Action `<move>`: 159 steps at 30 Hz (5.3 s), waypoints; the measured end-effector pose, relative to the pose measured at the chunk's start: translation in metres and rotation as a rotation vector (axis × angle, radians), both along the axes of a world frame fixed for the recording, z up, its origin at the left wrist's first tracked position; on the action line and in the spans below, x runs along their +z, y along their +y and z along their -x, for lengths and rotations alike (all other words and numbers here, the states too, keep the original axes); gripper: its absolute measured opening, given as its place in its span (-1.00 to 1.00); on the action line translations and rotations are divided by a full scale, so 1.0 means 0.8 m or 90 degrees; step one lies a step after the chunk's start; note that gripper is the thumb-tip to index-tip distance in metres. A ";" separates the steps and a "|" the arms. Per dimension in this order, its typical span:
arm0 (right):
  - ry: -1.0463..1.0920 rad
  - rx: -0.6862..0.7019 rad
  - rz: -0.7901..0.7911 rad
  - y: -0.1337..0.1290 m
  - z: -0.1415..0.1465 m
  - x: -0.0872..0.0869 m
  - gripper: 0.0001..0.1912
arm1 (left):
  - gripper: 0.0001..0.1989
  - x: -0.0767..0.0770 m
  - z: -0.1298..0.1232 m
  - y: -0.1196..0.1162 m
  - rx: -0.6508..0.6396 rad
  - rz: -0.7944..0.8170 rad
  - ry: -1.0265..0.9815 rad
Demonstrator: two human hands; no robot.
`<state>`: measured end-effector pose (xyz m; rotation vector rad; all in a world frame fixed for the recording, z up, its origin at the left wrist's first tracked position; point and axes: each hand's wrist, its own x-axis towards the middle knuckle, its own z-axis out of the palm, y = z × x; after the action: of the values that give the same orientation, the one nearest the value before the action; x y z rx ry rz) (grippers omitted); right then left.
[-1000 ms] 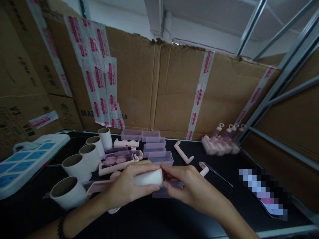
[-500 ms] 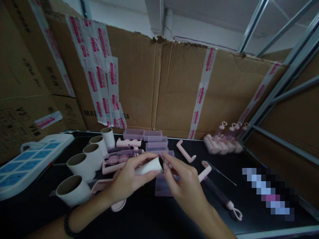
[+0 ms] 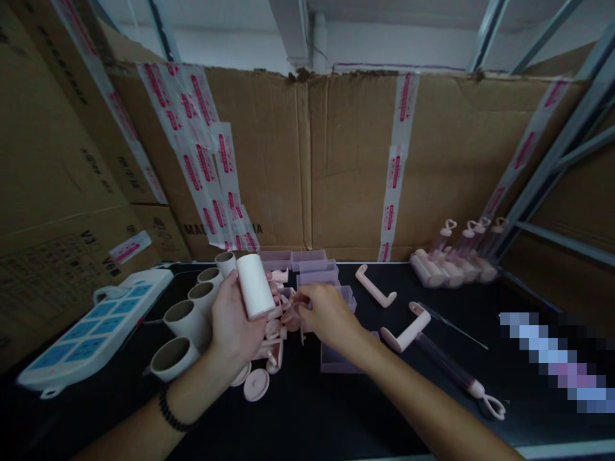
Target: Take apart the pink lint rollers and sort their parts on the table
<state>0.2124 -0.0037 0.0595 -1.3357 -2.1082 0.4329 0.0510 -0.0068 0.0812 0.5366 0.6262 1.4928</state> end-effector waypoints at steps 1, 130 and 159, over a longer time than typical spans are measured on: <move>-0.017 0.017 0.016 0.006 0.007 -0.005 -0.86 | -0.71 0.001 0.000 -0.001 0.021 -0.004 -0.002; 0.022 -0.329 0.042 0.086 -0.235 0.004 -0.82 | -0.82 -0.083 -0.031 -0.042 -0.113 -0.896 1.154; 0.300 -0.181 -0.197 -0.157 -0.005 -0.003 -0.83 | -0.65 -0.052 -0.023 -0.066 -0.004 -0.404 0.478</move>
<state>0.2163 -0.1290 0.0567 -1.1882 -1.5037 0.2548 0.0690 -0.0592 0.0398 1.6312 0.7037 1.4552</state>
